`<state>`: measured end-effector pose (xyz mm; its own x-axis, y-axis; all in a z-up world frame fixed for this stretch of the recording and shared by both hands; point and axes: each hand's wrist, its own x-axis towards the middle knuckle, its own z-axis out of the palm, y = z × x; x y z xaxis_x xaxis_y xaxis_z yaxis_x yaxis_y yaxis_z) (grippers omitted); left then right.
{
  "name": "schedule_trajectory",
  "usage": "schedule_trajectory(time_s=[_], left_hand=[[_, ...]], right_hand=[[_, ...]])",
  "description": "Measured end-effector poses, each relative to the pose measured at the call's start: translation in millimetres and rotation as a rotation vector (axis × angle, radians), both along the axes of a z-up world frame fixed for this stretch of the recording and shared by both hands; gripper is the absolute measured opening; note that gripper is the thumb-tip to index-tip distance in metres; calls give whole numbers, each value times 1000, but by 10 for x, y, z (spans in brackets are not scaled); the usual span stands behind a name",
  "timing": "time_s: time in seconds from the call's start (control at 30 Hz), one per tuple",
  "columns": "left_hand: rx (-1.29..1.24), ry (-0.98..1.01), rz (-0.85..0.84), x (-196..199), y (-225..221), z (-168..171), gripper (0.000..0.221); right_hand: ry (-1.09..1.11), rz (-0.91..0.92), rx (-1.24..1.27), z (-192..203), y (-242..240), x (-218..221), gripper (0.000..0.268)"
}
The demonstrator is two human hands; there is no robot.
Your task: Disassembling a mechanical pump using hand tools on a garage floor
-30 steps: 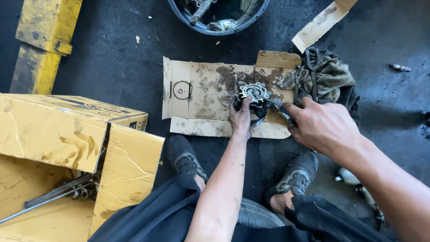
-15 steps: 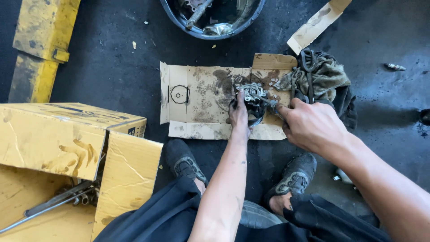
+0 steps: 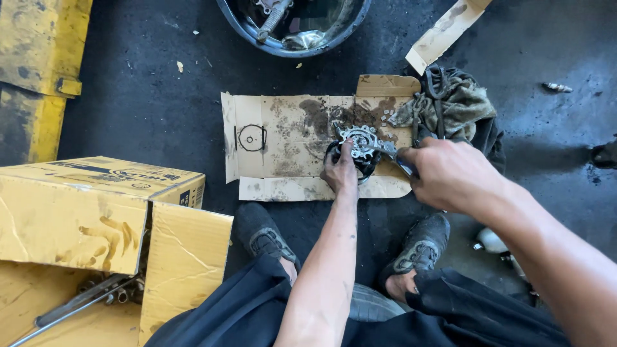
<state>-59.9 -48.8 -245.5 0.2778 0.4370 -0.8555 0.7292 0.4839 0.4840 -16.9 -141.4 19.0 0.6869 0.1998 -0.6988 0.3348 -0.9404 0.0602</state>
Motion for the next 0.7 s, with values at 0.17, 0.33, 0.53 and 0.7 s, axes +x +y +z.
schedule_trajectory(time_s=[0.17,0.33,0.53,0.7], left_hand=[[10,15,9,76,50,157,62],[9,66,-86,89,36,299,68],[17,134,-103,103,-5,403,76],[66,82,-73,172,-235,-342,68]], right_hand=[[90,-176,-46,-267,-37,290,37],[85,-286,-49,-159,65,438,42],[83,-365,-49,-211,40,358,40],[51,-360,-38,-296,53,153,38]])
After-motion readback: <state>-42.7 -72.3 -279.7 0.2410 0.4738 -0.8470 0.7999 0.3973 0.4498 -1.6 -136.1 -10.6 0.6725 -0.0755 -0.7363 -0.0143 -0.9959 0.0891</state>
